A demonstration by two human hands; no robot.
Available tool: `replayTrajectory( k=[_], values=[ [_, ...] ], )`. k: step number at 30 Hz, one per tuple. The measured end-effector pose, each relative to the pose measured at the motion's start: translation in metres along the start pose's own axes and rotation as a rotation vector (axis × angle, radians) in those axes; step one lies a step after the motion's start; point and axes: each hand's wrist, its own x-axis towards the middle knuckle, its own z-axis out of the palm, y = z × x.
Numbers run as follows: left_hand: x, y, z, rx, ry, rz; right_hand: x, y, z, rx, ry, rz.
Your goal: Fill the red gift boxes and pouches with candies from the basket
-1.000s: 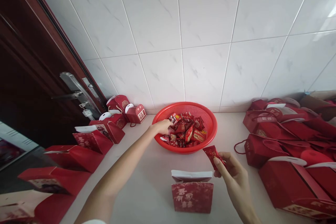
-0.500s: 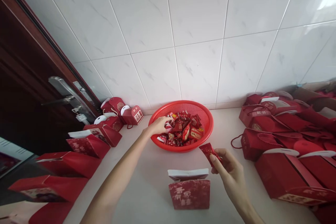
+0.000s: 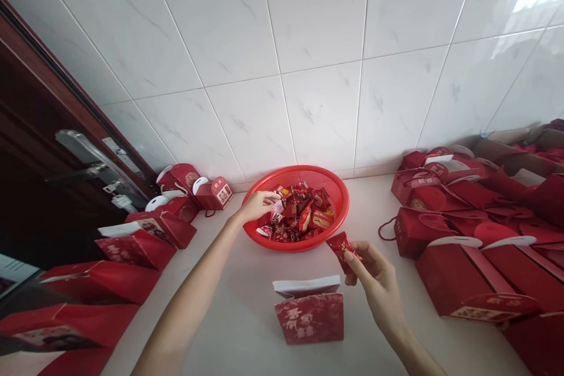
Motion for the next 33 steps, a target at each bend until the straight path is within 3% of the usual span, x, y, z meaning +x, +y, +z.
replayTrajectory(
  k=[10,21,28,33],
  values=[
    [-0.004,0.002,0.001,0.122,0.114,-0.024,-0.002,0.001,0.001,0.027,-0.005,0.017],
    [-0.008,0.011,0.003,0.317,-0.032,-0.023,0.000,0.000,0.000,0.138,-0.004,0.109],
    [-0.012,0.019,0.000,0.153,-0.037,-0.018,0.003,0.001,-0.001,0.228,0.042,0.153],
    [-0.032,0.047,0.003,-0.105,0.024,0.021,0.005,0.003,-0.001,0.282,0.023,0.181]
  ],
)
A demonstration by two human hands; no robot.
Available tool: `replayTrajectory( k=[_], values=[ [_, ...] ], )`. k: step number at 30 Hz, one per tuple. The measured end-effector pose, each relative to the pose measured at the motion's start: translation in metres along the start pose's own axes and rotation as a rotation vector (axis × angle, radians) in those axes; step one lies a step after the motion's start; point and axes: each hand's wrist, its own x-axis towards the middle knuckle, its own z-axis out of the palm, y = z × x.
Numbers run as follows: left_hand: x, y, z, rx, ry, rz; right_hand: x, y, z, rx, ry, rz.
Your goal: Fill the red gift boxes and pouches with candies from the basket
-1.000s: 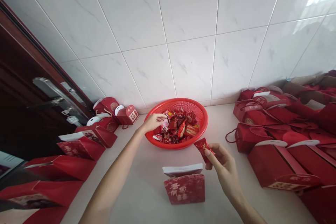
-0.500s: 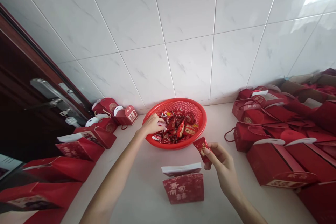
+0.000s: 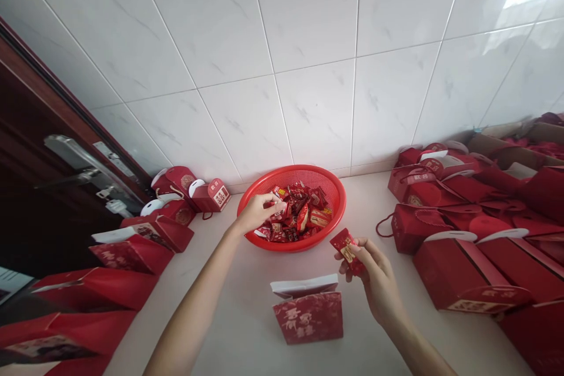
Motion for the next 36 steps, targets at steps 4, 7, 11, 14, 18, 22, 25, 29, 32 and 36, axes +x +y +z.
replayTrajectory(
  k=[4,7,11,14,18,22,25,29,32,36],
  values=[
    [-0.022,0.040,0.017,-0.464,0.082,0.049,0.002,-0.002,0.003,0.034,-0.033,-0.006],
    [-0.032,0.065,0.028,-0.706,0.071,0.094,0.006,-0.012,0.012,0.031,-0.099,-0.018],
    [-0.036,0.084,0.036,-0.805,-0.001,0.080,0.016,-0.033,0.034,0.000,-0.172,-0.087],
    [-0.033,0.090,0.037,-0.802,0.067,0.100,0.025,-0.049,0.052,-0.074,-0.180,-0.182],
    [-0.030,0.092,0.036,-0.858,0.160,0.132,0.037,-0.058,0.067,-0.171,-0.197,-0.267],
    [-0.031,0.087,0.029,-0.928,0.158,0.099,0.050,-0.057,0.066,-0.116,-0.323,-0.223],
    [-0.033,0.083,0.022,-0.980,0.112,0.086,0.058,-0.059,0.063,-0.065,-0.446,-0.139],
    [-0.035,0.082,0.018,-1.059,0.106,0.090,0.062,-0.067,0.065,-0.033,-0.531,-0.114],
    [-0.036,0.082,0.018,-1.098,0.183,0.083,0.066,-0.071,0.066,-0.012,-0.488,-0.141],
    [-0.037,0.079,0.019,-1.027,0.225,0.118,0.070,-0.072,0.064,-0.007,-0.457,-0.161]
  ],
)
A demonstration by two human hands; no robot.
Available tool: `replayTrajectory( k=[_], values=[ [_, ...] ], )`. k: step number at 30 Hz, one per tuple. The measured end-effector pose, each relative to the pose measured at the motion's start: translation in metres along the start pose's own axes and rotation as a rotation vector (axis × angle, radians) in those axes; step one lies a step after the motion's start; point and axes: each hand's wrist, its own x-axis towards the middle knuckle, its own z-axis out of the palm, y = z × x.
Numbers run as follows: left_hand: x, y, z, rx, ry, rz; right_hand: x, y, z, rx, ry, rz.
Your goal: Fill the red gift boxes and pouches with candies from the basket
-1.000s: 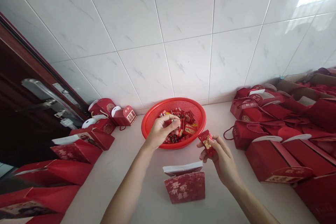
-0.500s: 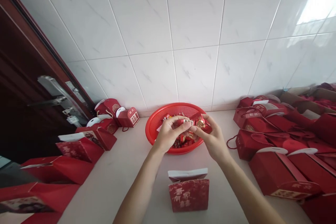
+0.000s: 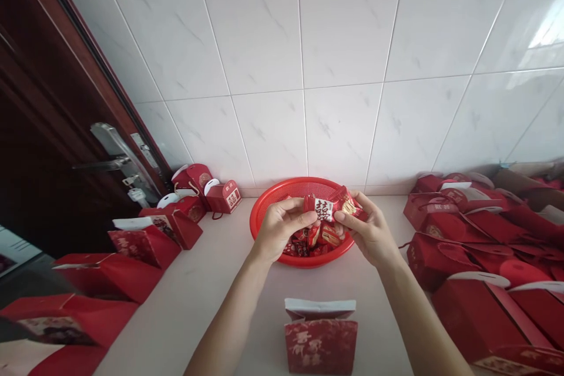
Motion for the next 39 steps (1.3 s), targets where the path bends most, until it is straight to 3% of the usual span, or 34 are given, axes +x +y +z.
replayTrajectory(
  k=[9,19,25,30,33,39],
  values=[
    [-0.004,0.004,-0.005,0.099,-0.061,0.011,-0.002,0.001,-0.005,0.052,-0.050,0.067],
    [-0.005,-0.001,-0.005,0.206,0.002,0.041,0.000,-0.002,-0.009,-0.018,-0.033,0.087],
    [-0.006,-0.002,-0.003,0.336,-0.060,0.043,0.003,0.003,-0.007,-0.063,0.109,0.151],
    [-0.006,-0.011,-0.001,0.417,-0.030,0.075,0.001,0.005,-0.005,-0.188,-0.004,0.209],
    [-0.005,-0.015,0.000,0.473,-0.006,0.108,-0.001,0.002,-0.004,-0.231,-0.098,0.164],
    [0.001,-0.008,-0.013,0.570,-0.022,0.140,0.000,0.001,-0.007,-0.272,-0.108,0.097]
  ],
)
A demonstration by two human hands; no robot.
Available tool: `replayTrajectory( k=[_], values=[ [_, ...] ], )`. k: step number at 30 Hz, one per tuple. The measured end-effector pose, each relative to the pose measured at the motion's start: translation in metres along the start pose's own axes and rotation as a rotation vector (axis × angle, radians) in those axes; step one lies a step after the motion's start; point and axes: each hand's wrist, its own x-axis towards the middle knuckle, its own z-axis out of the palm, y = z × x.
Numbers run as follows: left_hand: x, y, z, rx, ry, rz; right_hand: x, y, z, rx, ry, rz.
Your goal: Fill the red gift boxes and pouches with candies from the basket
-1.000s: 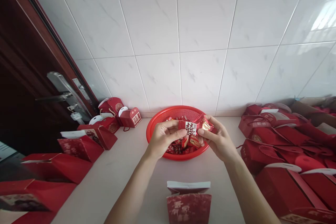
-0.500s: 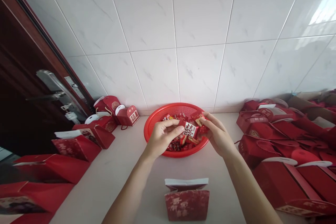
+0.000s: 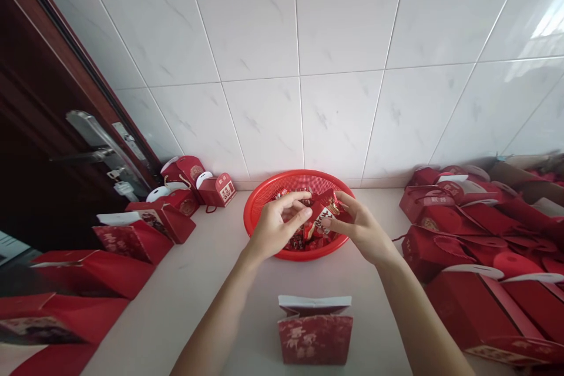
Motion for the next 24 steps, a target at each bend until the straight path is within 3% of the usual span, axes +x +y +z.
replayTrajectory(
  k=[5,8,10,13,18,24],
  values=[
    [0.012,-0.021,-0.040,0.270,0.078,-0.050,0.001,0.004,-0.006,0.069,0.029,-0.036],
    [0.017,-0.040,-0.053,0.494,-0.139,-0.171,0.001,0.004,-0.006,0.058,0.055,-0.029],
    [0.020,-0.053,-0.052,0.546,-0.284,-0.244,0.001,0.003,-0.005,0.039,0.063,-0.010],
    [0.027,-0.071,-0.043,0.583,-0.385,-0.305,0.000,0.001,-0.003,0.012,0.062,0.003],
    [0.049,-0.093,-0.031,0.670,-0.449,-0.370,-0.001,-0.002,-0.002,0.004,0.073,0.000],
    [0.052,-0.099,-0.028,0.658,-0.475,-0.369,-0.002,-0.004,-0.001,-0.040,0.059,0.007]
  ],
)
